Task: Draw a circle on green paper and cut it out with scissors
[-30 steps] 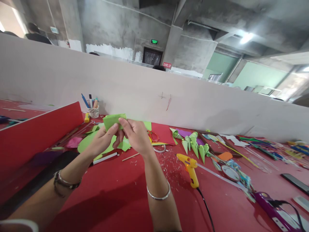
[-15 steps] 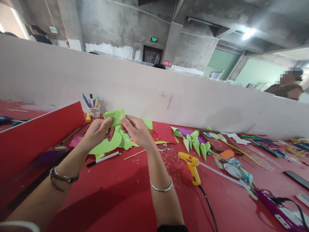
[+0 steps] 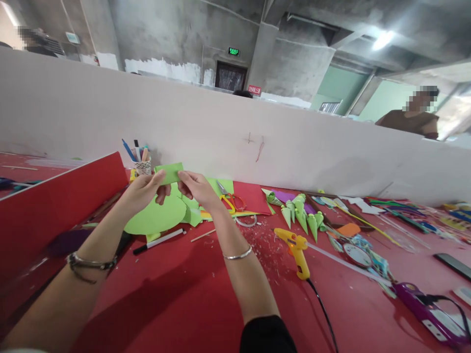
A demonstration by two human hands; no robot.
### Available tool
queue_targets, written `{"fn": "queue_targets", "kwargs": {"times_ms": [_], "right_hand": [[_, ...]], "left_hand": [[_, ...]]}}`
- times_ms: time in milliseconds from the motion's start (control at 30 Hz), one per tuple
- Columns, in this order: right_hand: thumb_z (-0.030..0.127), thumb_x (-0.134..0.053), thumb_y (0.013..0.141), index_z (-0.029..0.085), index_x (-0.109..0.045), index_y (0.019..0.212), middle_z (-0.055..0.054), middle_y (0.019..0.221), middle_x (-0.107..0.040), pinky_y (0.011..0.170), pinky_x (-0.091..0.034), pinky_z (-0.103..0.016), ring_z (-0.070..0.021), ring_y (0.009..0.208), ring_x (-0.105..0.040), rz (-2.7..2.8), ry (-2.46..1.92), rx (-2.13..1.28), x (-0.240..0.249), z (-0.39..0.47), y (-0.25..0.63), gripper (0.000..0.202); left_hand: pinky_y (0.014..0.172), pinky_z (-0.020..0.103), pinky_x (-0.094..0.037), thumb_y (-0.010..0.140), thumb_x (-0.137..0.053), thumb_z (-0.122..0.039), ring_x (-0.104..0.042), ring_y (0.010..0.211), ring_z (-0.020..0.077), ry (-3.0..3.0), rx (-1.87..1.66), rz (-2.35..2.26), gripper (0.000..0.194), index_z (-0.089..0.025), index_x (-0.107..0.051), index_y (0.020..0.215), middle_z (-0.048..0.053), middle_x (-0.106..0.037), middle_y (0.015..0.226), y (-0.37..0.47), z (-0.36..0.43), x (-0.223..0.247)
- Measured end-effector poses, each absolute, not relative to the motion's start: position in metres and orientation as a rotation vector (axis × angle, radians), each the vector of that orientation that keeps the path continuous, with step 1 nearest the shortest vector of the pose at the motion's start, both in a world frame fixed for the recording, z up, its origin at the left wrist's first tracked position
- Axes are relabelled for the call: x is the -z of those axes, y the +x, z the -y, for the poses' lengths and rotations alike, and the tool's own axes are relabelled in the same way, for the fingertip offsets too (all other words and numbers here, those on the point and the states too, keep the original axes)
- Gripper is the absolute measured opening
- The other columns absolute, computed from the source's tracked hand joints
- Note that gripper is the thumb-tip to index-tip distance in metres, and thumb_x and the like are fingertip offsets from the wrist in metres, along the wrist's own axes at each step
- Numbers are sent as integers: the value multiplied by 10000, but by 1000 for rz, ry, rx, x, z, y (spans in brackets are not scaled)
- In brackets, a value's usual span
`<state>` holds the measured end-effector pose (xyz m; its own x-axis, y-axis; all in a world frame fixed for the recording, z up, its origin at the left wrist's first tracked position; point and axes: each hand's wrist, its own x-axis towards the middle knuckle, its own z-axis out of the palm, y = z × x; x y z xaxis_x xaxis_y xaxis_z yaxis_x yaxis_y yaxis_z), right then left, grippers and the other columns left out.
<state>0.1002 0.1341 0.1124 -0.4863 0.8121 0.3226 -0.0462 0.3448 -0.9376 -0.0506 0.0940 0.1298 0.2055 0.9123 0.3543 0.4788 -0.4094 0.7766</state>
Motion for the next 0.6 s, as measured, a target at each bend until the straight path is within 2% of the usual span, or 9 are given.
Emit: {"fn": "queue_targets", "kwargs": {"times_ms": [100, 200, 267, 333, 500, 600], "right_hand": [[412, -322, 900, 154, -487, 661, 39, 556, -474, 444, -348, -171, -44, 447, -411, 1813, -1123, -1093, -94, -163, 103, 388], [335, -380, 901, 119, -557, 745, -14, 682, -570, 537, -436, -210, -78, 558, -513, 1844, -1311, -1054, -66, -191, 101, 320], [311, -468, 875, 130, -561, 962, -42, 916, -593, 661, -491, -294, -127, 746, -579, 1874, -1418, -1035, -49, -207, 96, 221], [294, -492, 866, 140, -524, 1079, -65, 1052, -562, 738, -493, -357, -169, 873, -577, 1900, -1488, -1020, -37, -220, 88, 265], [327, -467, 875, 136, -533, 1068, -71, 1042, -574, 752, -487, -364, -172, 874, -581, 1956, -1592, -936, -26, -239, 65, 279], [431, -416, 871, 110, -514, 1094, -131, 1070, -580, 807, -443, -385, -242, 968, -561, 1989, -1617, -830, -27, -236, 61, 403]], "left_hand": [[536, 240, -377, 836, -295, -499, -546, 520, 142, 2147, -846, -1641, 475, -175, -569, 623, 15, -587, 530, -62, -97, -131], [530, 256, -350, 796, -356, -511, -581, 644, 197, 2182, -574, -2011, 376, -221, -595, 803, 27, -651, 727, -73, -92, -138], [535, 262, -345, 792, -345, -524, -589, 721, 226, 2172, -500, -2117, 373, -251, -585, 874, 31, -657, 824, -79, -88, -141], [549, 267, -352, 789, -332, -531, -589, 766, 239, 2173, -469, -2129, 376, -266, -577, 896, 29, -655, 865, -84, -87, -142], [564, 291, -376, 768, -322, -557, -591, 779, 254, 2091, -420, -2160, 395, -282, -575, 895, 32, -650, 897, -98, -97, -137], [584, 306, -389, 758, -339, -561, -592, 782, 264, 2076, -432, -2158, 401, -277, -584, 900, 48, -648, 900, -107, -102, -134]]}}
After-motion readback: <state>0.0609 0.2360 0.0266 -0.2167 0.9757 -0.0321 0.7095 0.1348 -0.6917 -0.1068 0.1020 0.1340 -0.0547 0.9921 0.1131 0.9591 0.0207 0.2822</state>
